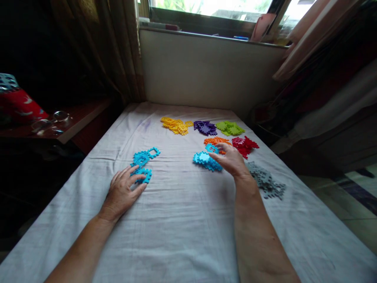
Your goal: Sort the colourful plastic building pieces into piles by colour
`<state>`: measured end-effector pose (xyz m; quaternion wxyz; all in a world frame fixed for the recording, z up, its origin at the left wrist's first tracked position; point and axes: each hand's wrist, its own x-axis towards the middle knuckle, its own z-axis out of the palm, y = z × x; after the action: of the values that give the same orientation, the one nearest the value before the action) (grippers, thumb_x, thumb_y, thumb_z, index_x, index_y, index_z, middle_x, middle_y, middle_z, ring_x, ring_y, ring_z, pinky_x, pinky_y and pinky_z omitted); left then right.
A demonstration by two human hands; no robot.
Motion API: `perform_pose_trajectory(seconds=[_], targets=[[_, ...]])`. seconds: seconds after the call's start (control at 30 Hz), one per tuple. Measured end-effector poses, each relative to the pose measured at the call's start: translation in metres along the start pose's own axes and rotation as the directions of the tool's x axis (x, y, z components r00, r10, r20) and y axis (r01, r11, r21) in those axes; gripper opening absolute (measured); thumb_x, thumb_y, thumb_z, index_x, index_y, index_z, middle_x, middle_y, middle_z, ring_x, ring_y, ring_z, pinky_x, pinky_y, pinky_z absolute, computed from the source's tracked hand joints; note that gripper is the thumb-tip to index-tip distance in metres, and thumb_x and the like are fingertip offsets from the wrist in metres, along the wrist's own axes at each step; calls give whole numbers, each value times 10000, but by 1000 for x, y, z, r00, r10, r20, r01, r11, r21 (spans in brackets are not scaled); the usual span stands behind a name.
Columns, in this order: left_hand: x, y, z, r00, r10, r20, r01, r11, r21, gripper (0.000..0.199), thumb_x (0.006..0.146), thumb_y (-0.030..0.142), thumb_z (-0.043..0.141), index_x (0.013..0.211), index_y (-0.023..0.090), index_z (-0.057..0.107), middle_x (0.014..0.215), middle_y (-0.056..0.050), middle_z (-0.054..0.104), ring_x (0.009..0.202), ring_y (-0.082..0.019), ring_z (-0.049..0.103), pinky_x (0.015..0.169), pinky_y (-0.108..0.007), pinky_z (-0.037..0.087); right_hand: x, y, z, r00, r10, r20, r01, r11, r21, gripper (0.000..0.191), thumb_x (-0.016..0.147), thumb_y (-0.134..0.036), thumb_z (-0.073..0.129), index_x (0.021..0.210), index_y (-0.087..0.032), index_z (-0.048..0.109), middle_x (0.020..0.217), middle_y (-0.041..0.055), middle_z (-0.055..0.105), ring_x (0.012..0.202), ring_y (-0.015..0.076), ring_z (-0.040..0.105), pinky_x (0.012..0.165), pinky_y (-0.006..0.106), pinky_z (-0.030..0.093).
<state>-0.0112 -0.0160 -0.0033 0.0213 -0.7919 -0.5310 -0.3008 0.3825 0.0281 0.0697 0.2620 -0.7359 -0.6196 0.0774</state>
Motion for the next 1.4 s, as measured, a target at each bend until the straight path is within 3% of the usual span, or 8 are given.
perform_pose_trajectory(seconds=[0.17,0.47,0.6,0.73,0.9,1.0,1.23,1.4], targets=[[1,3,0,1000,8,-6,-8,1000,-12,303,898,502,553,915,270,747,1278,-75,687,1235,-296,591,1081,-502,435,1,27,-8,968,197,154,-195,980,-31,480,748,-429,765,1153,-179,702,1131,116,739,1041,272,688,883,360,518],[3,3,0,993,95,-73,-100,993,-58,320,937,512,531,944,267,737,1242,-76,703,1196,-284,621,1059,-502,467,-1,17,-7,958,177,224,-158,982,-98,448,753,-414,763,1148,-207,720,1173,100,735,1046,284,684,896,378,519],[5,10,-2,984,124,-131,-139,984,-112,273,953,446,550,984,245,732,1190,-78,722,1139,-249,654,1034,-448,497,-3,-7,-12,989,101,109,-91,991,-93,279,856,-375,683,1069,-206,746,1136,104,743,1069,292,668,949,431,497],[6,17,-5,977,120,-174,-146,978,-146,223,949,404,580,1011,254,732,1080,-45,754,1023,-209,694,967,-382,528,-14,-54,5,986,-145,76,143,989,28,116,880,-285,681,950,-226,752,1037,81,751,1024,254,672,941,398,498],[7,24,-12,982,93,-162,-129,966,-226,198,937,381,609,1048,267,727,1012,-11,771,971,-188,712,931,-337,540,-48,-114,48,784,-565,259,518,824,230,307,843,-288,746,1141,-230,703,1115,74,727,1030,218,653,927,343,493],[7,27,-13,988,52,-144,-92,953,-289,201,940,388,603,1028,255,727,997,-9,774,969,-183,716,937,-323,543,-67,-135,66,701,-640,314,600,768,225,307,876,-295,715,1175,-230,688,1158,89,713,1061,217,638,925,334,486],[6,25,-11,997,-20,-79,-2,962,-272,337,954,489,537,1096,234,704,1066,-39,764,1019,-202,705,958,-337,544,-68,-136,69,781,-526,337,482,851,210,152,935,-307,611,970,-232,739,975,52,751,894,178,663,780,268,463],[3,15,-7,998,-38,-44,35,998,-61,419,933,521,514,1212,242,654,1234,-80,715,1167,-259,641,1065,-439,457,-43,-110,48,906,-302,297,228,938,260,194,908,-289,609,1031,-232,748,848,20,760,745,166,663,692,255,461]])
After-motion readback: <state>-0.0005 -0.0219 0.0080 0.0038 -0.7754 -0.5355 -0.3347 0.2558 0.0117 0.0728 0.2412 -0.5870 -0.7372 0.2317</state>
